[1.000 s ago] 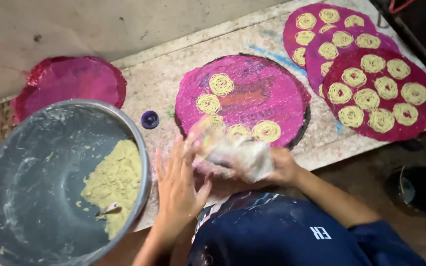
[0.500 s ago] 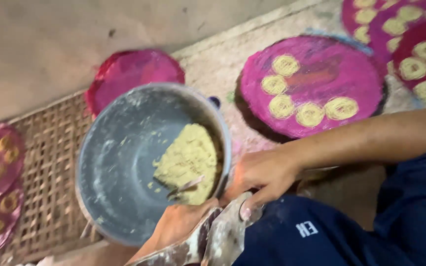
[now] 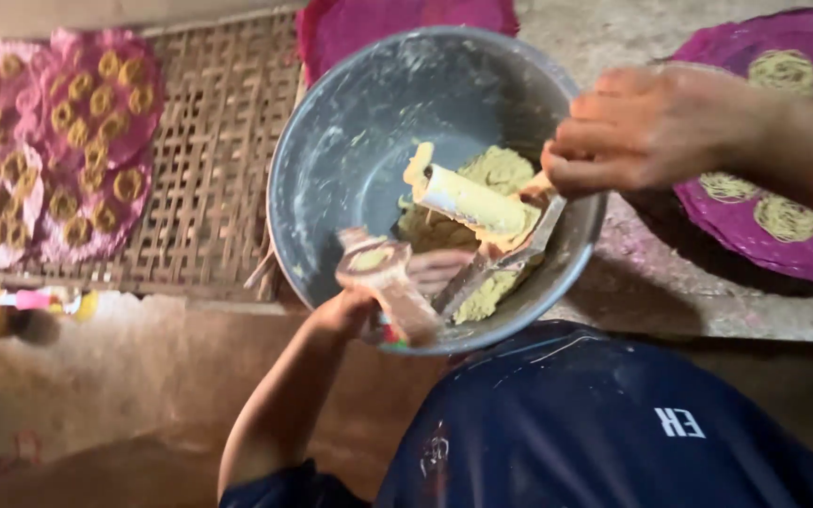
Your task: The person uses a manual dough press to form spiral noodle shapes from a yellow dough. They repeatedly scoop dough into the press, squeeze it onto a pink mat, and scrape excess dough back into a metal bowl. The formed noodles are arranged in circular patterns on the mat.
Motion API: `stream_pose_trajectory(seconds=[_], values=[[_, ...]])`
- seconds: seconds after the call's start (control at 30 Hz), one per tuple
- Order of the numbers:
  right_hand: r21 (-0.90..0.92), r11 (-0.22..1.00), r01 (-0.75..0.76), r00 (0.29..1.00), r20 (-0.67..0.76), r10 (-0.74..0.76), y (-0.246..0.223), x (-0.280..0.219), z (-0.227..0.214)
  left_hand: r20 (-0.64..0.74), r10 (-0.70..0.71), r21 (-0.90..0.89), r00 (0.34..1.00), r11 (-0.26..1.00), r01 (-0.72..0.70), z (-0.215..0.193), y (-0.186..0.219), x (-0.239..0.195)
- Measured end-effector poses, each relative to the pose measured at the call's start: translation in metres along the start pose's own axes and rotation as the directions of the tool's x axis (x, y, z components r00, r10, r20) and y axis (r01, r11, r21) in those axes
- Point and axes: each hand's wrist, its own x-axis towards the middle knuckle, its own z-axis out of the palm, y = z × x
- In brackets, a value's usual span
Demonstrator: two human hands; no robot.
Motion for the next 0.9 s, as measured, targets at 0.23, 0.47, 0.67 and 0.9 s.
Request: stream_pose_trajectory(seconds=[0.23, 0.47, 0.67, 0.9], values=[[-0.308, 0.949, -0.063, 0.971, -0.24, -0.014, 0.005, 0.059, 0.006, 0.085, 0.129, -0.304, 0.988, 0.948, -0.098, -0.023, -0.025, 0.012], [0.151, 0.688, -0.709, 0.679, -0.114, 0.725, -0.041, 0.06, 0.07, -0.361, 0.271, 0.153, 0.892, 0.961, -0.23, -0.031, -0.037, 0.001], [0.16, 0.95, -0.269, 0.646, 0.761, 0.055, -0.129, 0.112, 0.141, -0.555, 0.555, 0.424, 0.62, 0.83, -0.363, -0.029, -0.014, 0.032], [0.188, 0.894, -0.407, 0.479, 0.877, 0.034, -0.097, 0.099, 0.14, -0.45, 0.753, 0.73, 0.481, 0.62, -0.288, -0.015, 0.004, 0.032]])
